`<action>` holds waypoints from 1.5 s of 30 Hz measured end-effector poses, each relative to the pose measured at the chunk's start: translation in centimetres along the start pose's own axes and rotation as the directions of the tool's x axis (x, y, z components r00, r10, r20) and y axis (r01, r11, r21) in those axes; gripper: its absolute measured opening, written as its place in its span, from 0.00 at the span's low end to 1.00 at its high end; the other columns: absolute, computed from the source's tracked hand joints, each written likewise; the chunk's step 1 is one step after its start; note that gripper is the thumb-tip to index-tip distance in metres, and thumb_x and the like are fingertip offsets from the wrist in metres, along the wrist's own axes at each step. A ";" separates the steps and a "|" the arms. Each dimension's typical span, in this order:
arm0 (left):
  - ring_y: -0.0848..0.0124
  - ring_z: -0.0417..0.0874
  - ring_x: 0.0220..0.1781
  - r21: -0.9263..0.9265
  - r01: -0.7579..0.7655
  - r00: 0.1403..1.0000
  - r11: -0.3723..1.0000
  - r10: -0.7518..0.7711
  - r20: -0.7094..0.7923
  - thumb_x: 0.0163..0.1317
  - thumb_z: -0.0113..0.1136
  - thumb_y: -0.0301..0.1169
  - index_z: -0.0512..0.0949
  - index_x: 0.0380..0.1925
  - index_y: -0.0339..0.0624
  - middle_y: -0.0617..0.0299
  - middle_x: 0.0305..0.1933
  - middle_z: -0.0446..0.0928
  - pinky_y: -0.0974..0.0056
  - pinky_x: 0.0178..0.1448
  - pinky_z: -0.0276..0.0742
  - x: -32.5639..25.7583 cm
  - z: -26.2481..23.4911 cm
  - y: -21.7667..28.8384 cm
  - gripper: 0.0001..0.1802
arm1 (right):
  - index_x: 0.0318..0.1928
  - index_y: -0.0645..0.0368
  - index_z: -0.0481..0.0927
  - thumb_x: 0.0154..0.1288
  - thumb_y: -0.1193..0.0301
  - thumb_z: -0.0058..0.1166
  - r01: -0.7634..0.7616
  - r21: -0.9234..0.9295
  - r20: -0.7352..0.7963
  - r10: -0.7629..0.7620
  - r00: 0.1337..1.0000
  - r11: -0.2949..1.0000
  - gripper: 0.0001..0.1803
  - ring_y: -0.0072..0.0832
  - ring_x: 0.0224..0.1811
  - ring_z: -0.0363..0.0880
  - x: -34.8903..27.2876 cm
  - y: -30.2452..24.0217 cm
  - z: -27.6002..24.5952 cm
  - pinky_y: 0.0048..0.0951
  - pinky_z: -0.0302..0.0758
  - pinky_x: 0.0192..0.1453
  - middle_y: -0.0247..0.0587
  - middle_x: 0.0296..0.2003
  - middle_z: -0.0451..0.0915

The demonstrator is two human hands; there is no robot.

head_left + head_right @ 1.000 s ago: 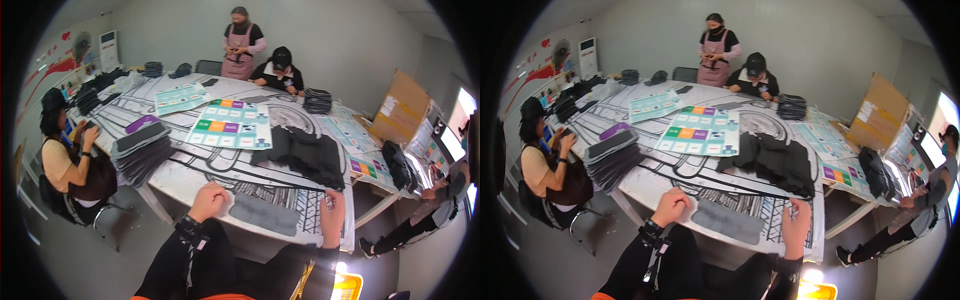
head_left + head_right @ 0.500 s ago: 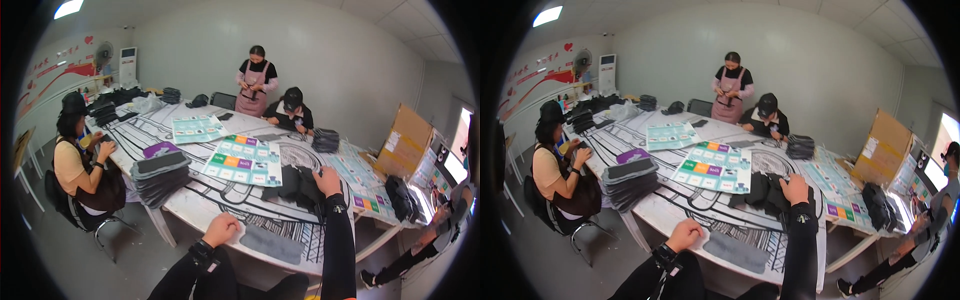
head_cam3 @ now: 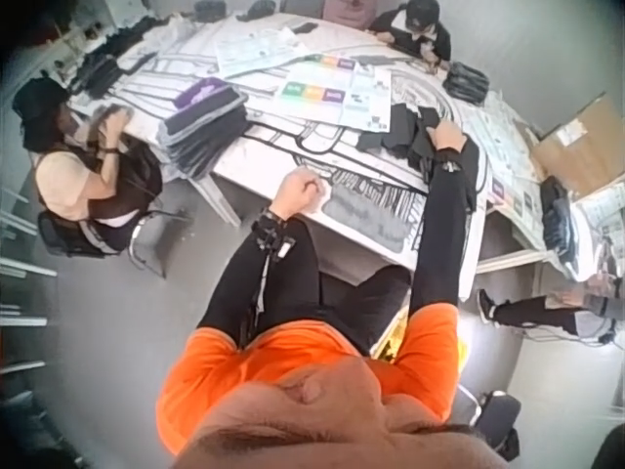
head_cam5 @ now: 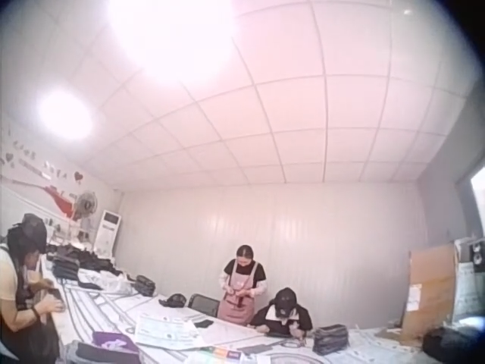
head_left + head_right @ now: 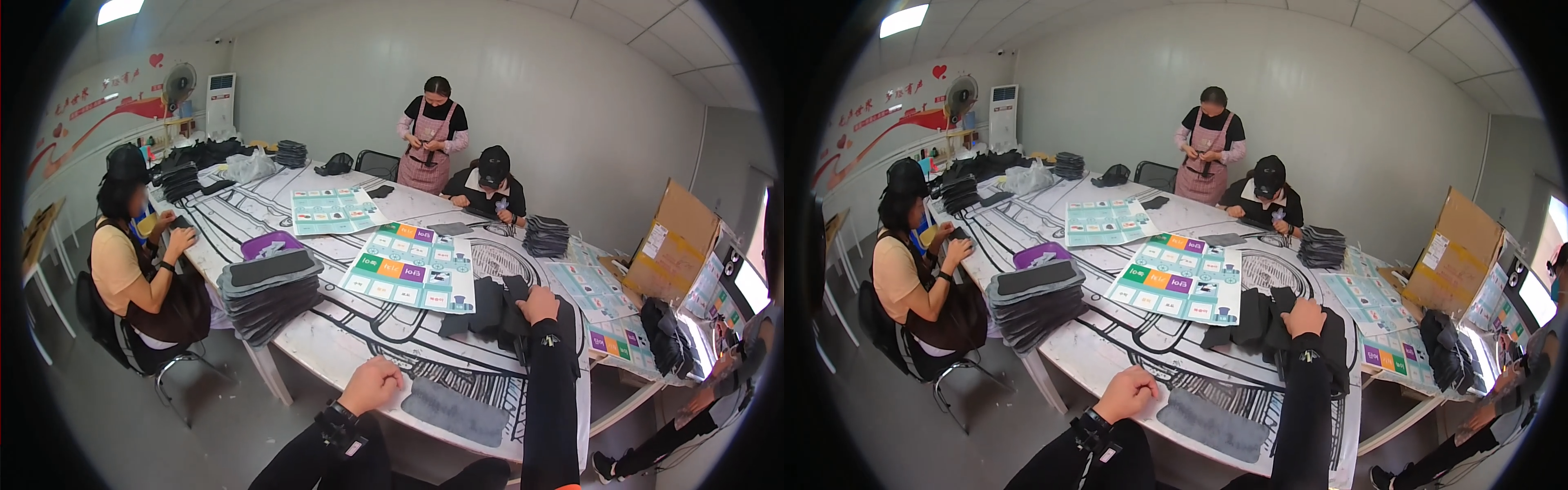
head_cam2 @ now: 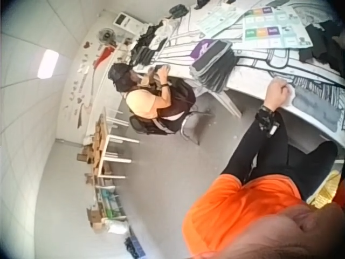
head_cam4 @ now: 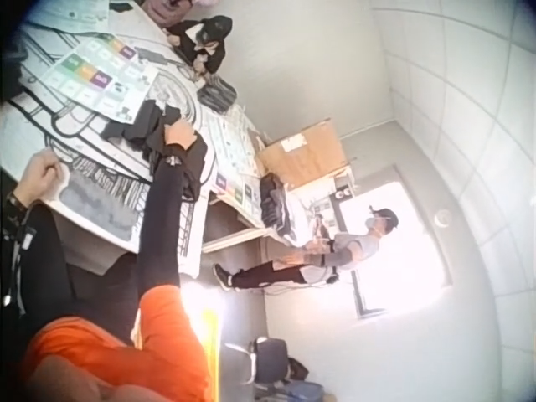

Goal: Sorting and inspecting shoe upper components at a manufacturing table.

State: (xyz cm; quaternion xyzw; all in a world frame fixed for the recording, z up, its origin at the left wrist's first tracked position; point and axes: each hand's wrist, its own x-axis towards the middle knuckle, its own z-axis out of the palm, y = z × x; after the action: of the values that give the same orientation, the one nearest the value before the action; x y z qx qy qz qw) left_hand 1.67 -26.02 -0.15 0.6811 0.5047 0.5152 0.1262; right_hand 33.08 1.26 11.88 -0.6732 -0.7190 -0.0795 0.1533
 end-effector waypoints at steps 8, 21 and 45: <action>0.58 0.80 0.37 -0.003 -0.018 1.000 1.000 0.018 0.014 0.54 0.55 0.24 0.83 0.24 0.45 0.61 0.28 0.81 0.57 0.42 0.77 0.4 0.5 0.4 0.08 | 0.52 0.65 0.81 0.61 0.70 0.66 0.187 0.408 -0.504 0.050 0.863 0.894 0.20 0.56 0.56 0.79 1.1 2.5 0.8 0.48 0.73 0.64 0.60 0.49 0.82; 0.72 0.78 0.59 -0.567 0.176 0.983 0.805 -0.176 0.054 0.75 0.52 0.31 0.75 0.63 0.37 0.63 0.59 0.81 0.67 0.61 0.72 -1.5 -0.7 3.5 0.19 | 0.57 0.65 0.77 0.60 0.87 0.61 -0.075 0.967 0.038 0.151 0.988 0.242 0.23 0.17 0.19 0.76 -29.7 -1.6 -15.1 0.21 0.76 0.21 0.41 0.43 0.81; 0.69 0.73 0.26 -0.247 0.293 0.942 0.924 -0.234 0.241 0.68 0.70 0.30 0.81 0.35 0.34 0.57 0.27 0.76 0.65 0.31 0.71 -8.3 0.2 11.3 0.10 | 0.52 0.62 0.84 0.67 0.81 0.66 -0.422 0.893 0.405 0.129 0.905 0.158 0.14 0.16 0.23 0.70 -38.8 -0.5 -8.1 0.20 0.74 0.28 0.31 0.27 0.80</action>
State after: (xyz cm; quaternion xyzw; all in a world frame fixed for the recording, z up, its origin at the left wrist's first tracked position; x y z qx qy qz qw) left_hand 8.48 -37.90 2.77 0.6320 0.4984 0.4856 0.3411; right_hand 35.34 -38.02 6.83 -0.5519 -0.4847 0.4951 0.4640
